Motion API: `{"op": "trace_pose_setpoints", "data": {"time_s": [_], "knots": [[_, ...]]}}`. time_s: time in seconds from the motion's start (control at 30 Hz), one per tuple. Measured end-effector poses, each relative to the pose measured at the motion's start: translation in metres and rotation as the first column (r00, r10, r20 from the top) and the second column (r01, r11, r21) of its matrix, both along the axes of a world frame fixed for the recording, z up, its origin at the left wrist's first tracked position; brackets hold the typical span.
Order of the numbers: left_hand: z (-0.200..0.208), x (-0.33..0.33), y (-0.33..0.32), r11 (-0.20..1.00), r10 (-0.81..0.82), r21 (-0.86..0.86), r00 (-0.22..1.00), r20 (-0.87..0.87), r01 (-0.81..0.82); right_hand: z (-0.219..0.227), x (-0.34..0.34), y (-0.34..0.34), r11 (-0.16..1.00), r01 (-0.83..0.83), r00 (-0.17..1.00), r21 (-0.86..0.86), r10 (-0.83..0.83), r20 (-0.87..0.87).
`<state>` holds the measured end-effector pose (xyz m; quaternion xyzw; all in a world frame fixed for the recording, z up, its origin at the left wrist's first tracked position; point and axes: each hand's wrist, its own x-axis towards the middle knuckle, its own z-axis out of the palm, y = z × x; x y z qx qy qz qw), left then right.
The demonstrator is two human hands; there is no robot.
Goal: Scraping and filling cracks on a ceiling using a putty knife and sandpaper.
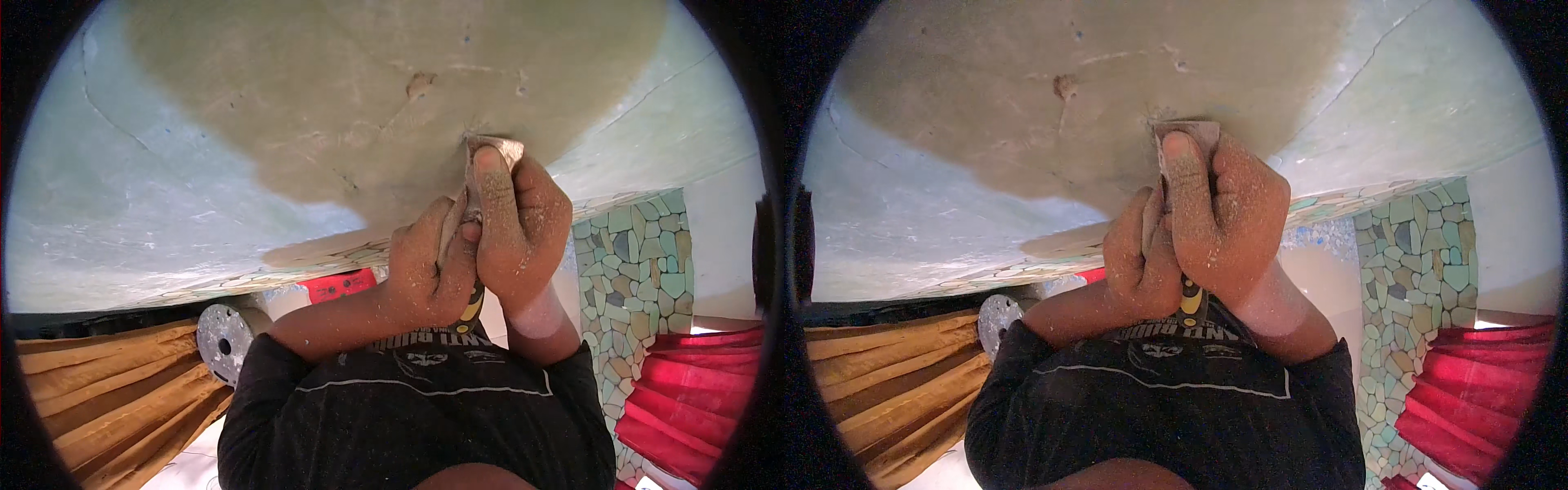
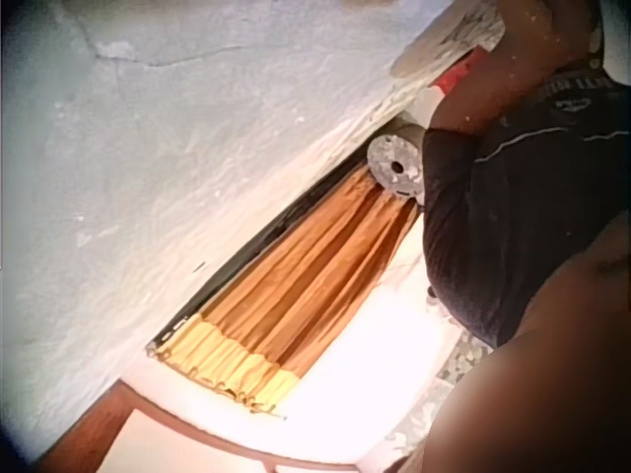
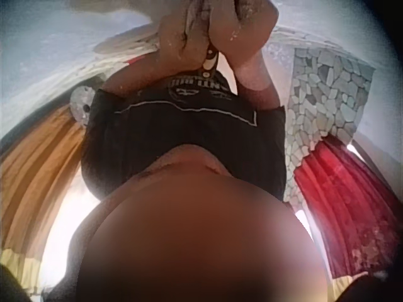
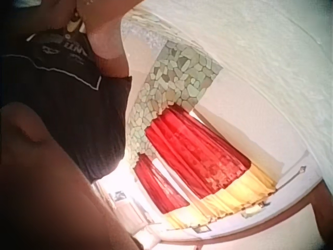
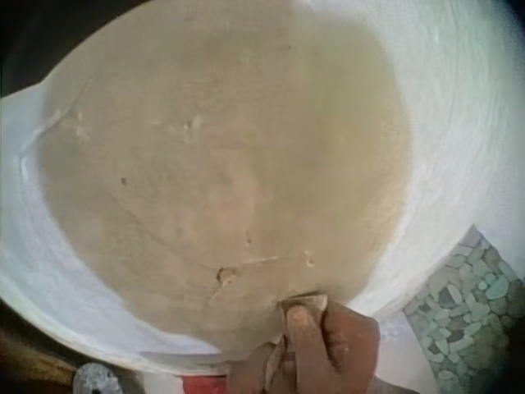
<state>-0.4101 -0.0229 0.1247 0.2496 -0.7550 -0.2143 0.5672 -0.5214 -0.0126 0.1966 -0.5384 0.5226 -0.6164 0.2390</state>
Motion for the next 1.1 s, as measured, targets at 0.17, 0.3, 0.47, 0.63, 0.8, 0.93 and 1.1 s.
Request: {"op": "trace_pose_setpoints", "data": {"time_s": [0.17, 0.3, 0.47, 0.63, 0.8, 0.93, 1.1], "knots": [[0.008, -0.004, -0.004, 0.983, -0.108, 0.143, 0.992, -0.064, 0.116, -0.011, -0.003, -0.002, 1.000, -0.002, 1.000, -0.022, 0.002, -0.013], [0.005, -0.005, 0.009, 0.978, -0.097, 0.176, 0.993, -0.069, 0.108, 0.009, 0.009, -0.004, 0.999, -0.026, 0.989, -0.035, 0.030, 0.142], [0.010, -0.002, 0.001, 0.979, -0.095, 0.175, 0.993, -0.077, 0.107, -0.010, -0.002, -0.002, 0.999, -0.001, 1.000, -0.042, 0.000, -0.010], [0.015, 0.002, 0.006, 0.976, -0.081, 0.197, 0.994, -0.075, 0.094, -0.002, 0.004, -0.008, 0.988, 0.017, 0.999, -0.153, -0.012, 0.034], [0.014, 0.001, -0.006, 1.000, -0.004, 0.002, 1.000, 0.008, 0.004, -0.020, 0.000, -0.007, 0.994, 0.066, 0.996, -0.091, -0.071, -0.052], [0.005, 0.005, 0.008, 0.992, 0.082, -0.106, 0.993, 0.083, -0.073, 0.005, 0.008, -0.008, 0.996, 0.013, 0.987, -0.085, 0.001, 0.162], [0.012, 0.008, 0.001, 1.000, 0.008, 0.017, 0.995, 0.097, -0.010, -0.019, 0.001, -0.008, 0.994, 0.042, 0.998, -0.104, -0.047, -0.047]]}}
